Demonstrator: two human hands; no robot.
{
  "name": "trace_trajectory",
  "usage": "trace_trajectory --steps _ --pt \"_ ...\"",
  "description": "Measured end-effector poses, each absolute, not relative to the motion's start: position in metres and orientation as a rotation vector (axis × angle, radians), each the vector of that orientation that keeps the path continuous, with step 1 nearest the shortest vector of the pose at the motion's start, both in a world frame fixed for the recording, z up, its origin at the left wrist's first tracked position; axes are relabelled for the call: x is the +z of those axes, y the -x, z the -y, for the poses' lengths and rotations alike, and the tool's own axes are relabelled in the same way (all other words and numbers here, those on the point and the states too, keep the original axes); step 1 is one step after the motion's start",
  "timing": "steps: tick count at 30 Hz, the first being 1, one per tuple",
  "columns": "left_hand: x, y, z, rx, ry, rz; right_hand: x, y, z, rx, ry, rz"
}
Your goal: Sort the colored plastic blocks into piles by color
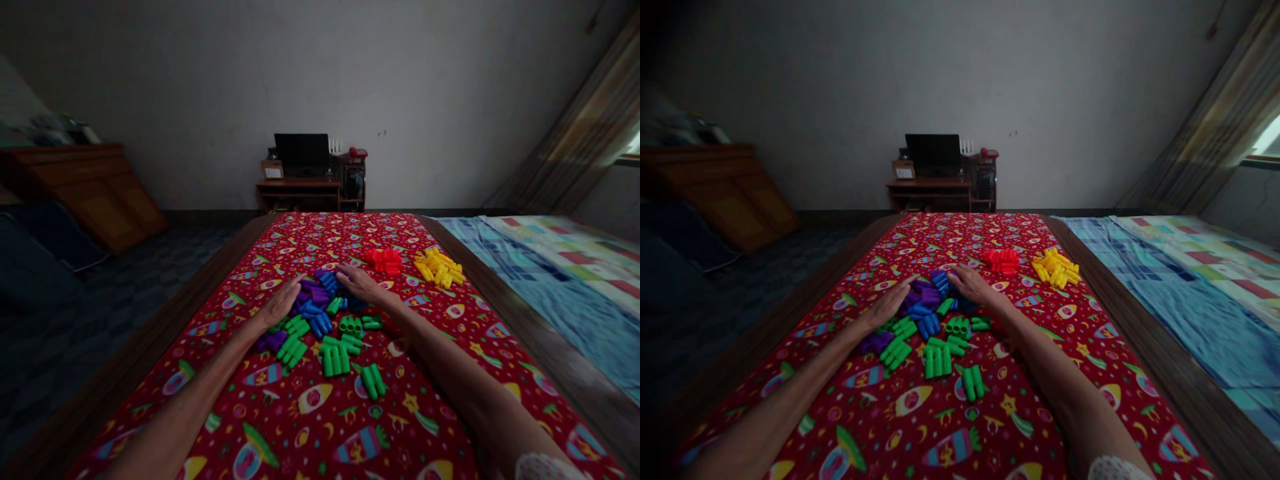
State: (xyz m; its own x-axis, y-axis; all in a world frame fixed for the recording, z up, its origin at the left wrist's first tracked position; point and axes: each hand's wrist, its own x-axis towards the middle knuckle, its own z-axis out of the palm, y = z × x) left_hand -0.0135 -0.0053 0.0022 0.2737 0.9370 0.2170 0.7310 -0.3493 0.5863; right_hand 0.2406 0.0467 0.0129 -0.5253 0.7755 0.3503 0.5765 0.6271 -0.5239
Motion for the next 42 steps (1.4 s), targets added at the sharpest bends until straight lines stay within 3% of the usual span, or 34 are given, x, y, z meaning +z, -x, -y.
trace_trajectory --steps 9,14,20,29,37,42 --pt "-0.005 0.015 0.002 0.771 -2.338 -1.365 0.029 -0.267 -0.045 0.904 0.89 2.478" --pt "-0.009 0.018 -0.004 0.796 -2.435 -1.275 0.043 -0.279 -0.03 0.678 1.061 2.616" --pt "-0.008 0.019 -0.005 0.847 -2.389 -1.362 0.043 -0.315 -0.009 0.402 1.285 2.293" --pt "-0.009 0.019 -0.007 0.882 -2.403 -1.377 0.042 -0.404 0.043 0.715 1.31 2.273" --pt "-0.008 0.02 -0.01 0.891 -2.439 -1.35 0.024 -0.462 0.059 0.033 1.931 2.01" --pt "-0.009 0.021 -0.01 0.902 -2.451 -1.33 0.015 -0.457 0.062 -0.221 1.888 1.964"
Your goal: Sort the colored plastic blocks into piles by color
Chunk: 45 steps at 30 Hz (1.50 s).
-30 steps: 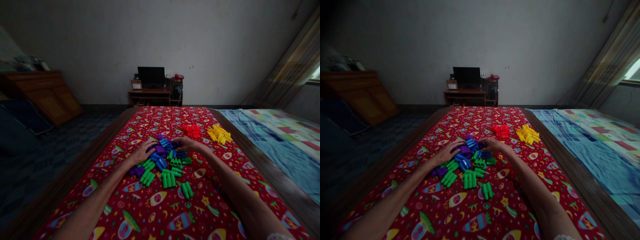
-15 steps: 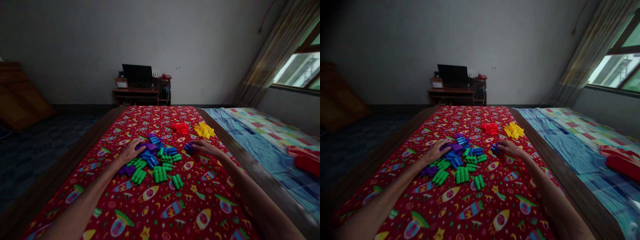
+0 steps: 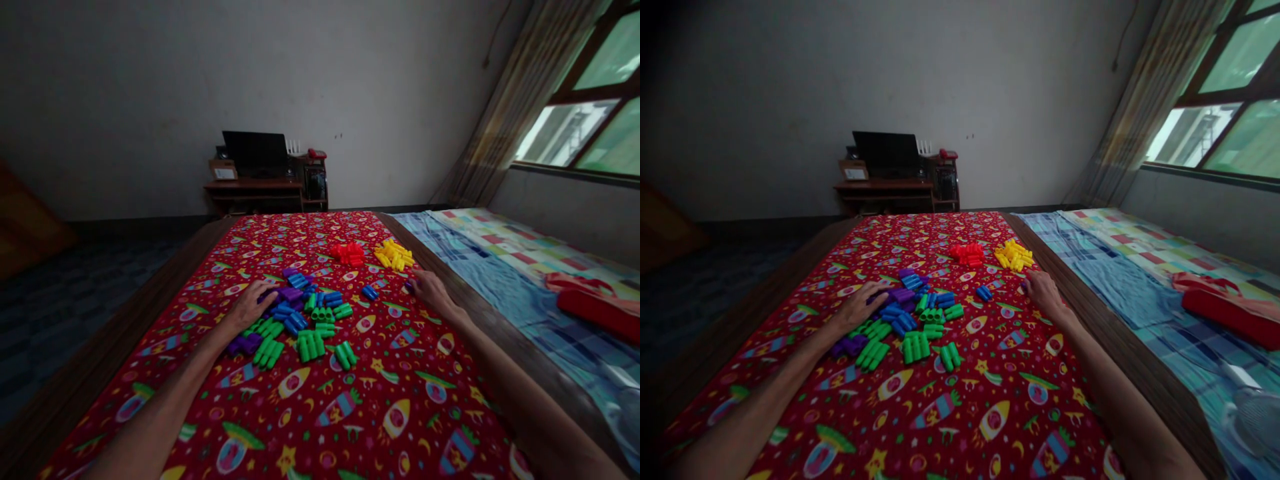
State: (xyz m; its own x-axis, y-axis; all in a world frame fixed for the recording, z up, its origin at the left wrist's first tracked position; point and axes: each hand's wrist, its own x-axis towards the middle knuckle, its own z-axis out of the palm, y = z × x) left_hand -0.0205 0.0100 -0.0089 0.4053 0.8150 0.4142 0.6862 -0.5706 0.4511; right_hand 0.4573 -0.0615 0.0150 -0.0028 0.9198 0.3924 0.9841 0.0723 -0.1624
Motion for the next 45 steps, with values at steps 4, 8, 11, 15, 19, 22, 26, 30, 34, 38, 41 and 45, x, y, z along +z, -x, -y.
trace_trajectory --steps 4,8,11,15,19,22,26,30,34,38,41,45 --pt "-0.011 0.021 -0.011 0.931 -2.441 -1.338 0.018 -0.419 0.063 -0.112 1.616 2.112" --pt "-0.01 0.022 -0.01 0.918 -2.439 -1.333 0.011 -0.365 0.061 0.119 1.283 2.361" --pt "-0.008 0.021 -0.008 0.915 -2.434 -1.325 0.005 -0.331 0.055 0.209 1.153 2.384" --pt "-0.008 0.019 -0.007 0.94 -2.416 -1.325 0.009 -0.299 0.05 0.377 0.99 2.418" --pt "-0.009 0.019 -0.008 0.978 -2.402 -1.31 0.019 -0.286 0.051 0.575 0.842 2.456" --pt "-0.009 0.019 -0.007 0.97 -2.408 -1.301 0.025 -0.287 0.045 0.542 1.052 2.378" --pt "-0.009 0.02 -0.006 0.948 -2.412 -1.307 0.037 -0.28 0.024 0.32 1.338 2.288" --pt "-0.01 0.021 -0.006 0.957 -2.411 -1.314 0.046 -0.248 -0.006 0.316 1.359 2.404" --pt "-0.012 0.022 -0.007 0.964 -2.408 -1.312 0.038 -0.221 -0.024 0.231 1.358 2.568" --pt "-0.012 0.021 -0.007 0.981 -2.397 -1.315 0.03 -0.229 -0.024 0.097 1.433 2.54" --pt "-0.012 0.021 -0.007 0.993 -2.394 -1.303 0.033 -0.261 -0.018 0.003 1.495 2.479" --pt "-0.011 0.022 -0.006 0.989 -2.403 -1.287 0.041 -0.33 -0.005 -0.11 1.517 2.347"
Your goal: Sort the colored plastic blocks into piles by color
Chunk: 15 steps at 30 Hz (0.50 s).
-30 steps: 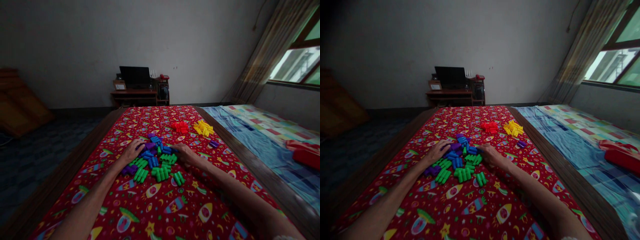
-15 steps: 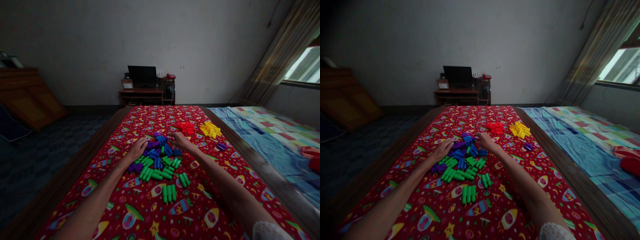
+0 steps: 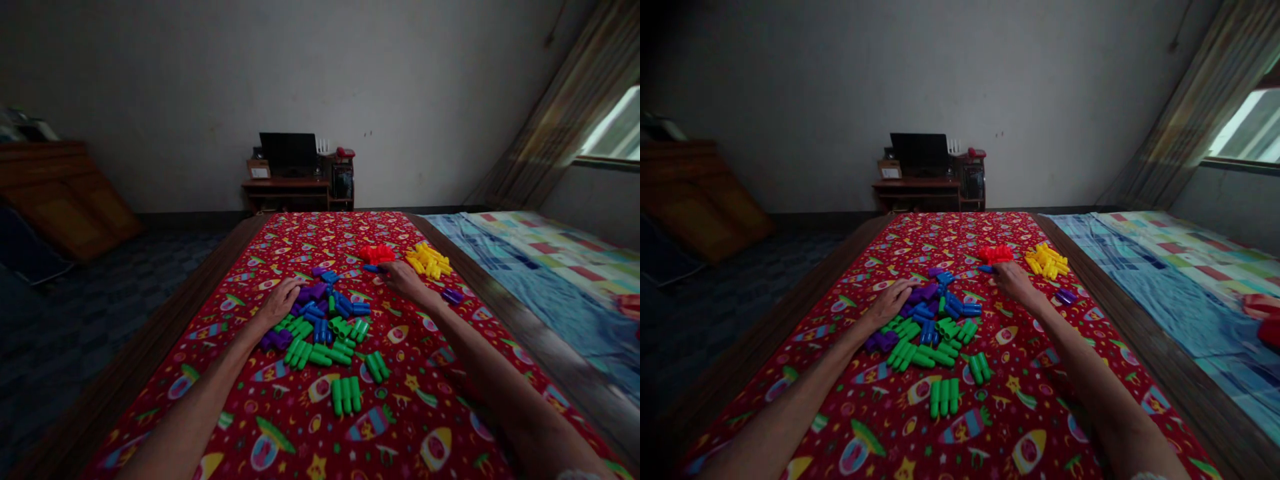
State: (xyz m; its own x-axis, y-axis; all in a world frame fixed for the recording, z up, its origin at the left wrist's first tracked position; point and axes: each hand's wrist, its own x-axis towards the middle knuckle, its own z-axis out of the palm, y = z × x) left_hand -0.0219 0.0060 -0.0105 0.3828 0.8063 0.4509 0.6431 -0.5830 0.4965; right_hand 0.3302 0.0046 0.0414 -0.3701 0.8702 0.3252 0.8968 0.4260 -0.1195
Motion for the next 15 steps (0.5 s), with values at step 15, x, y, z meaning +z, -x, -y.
trace_trajectory --steps 15 --pt "-0.013 0.025 -0.011 0.997 -2.411 -1.312 0.018 -0.476 0.06 -0.012 1.631 1.746"
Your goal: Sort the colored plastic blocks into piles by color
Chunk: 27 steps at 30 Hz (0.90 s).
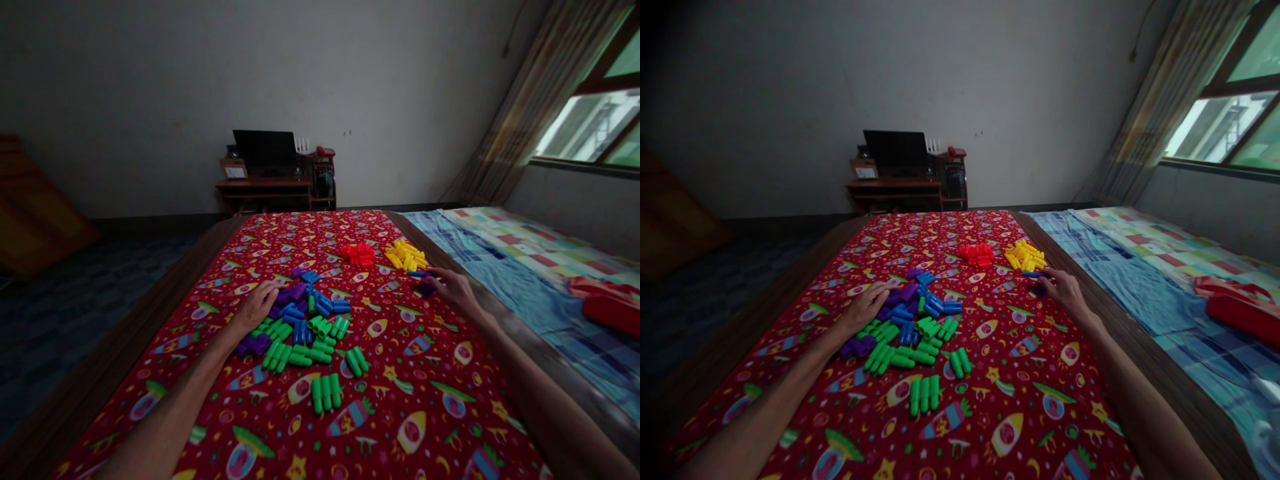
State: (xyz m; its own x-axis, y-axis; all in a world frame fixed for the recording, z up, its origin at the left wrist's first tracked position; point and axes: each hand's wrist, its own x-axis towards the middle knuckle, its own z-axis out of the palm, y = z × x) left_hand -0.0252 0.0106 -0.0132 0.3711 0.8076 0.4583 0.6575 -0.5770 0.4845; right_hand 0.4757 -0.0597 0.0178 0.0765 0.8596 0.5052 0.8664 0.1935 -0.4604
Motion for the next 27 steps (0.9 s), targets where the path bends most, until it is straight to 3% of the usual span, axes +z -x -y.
trace_trajectory --steps 6,10,15,21,27 --pt "0.029 -0.005 0.016 1.153 -2.422 -1.369 0.045 -0.398 0.072 0.235 1.048 1.812" --pt "0.062 -0.055 0.067 0.966 -2.575 -1.102 0.06 -0.343 0.094 0.238 0.79 1.974" --pt "0.06 -0.087 0.102 0.711 -2.691 -1.038 0.059 -0.309 0.11 0.271 0.601 2.095" --pt "0.052 -0.068 0.093 0.604 -2.856 -1.258 0.054 -0.348 0.097 0.342 0.862 1.912" --pt "0.05 -0.046 0.076 0.569 -2.909 -1.122 0.024 -0.446 0.066 0.122 1.443 1.532"
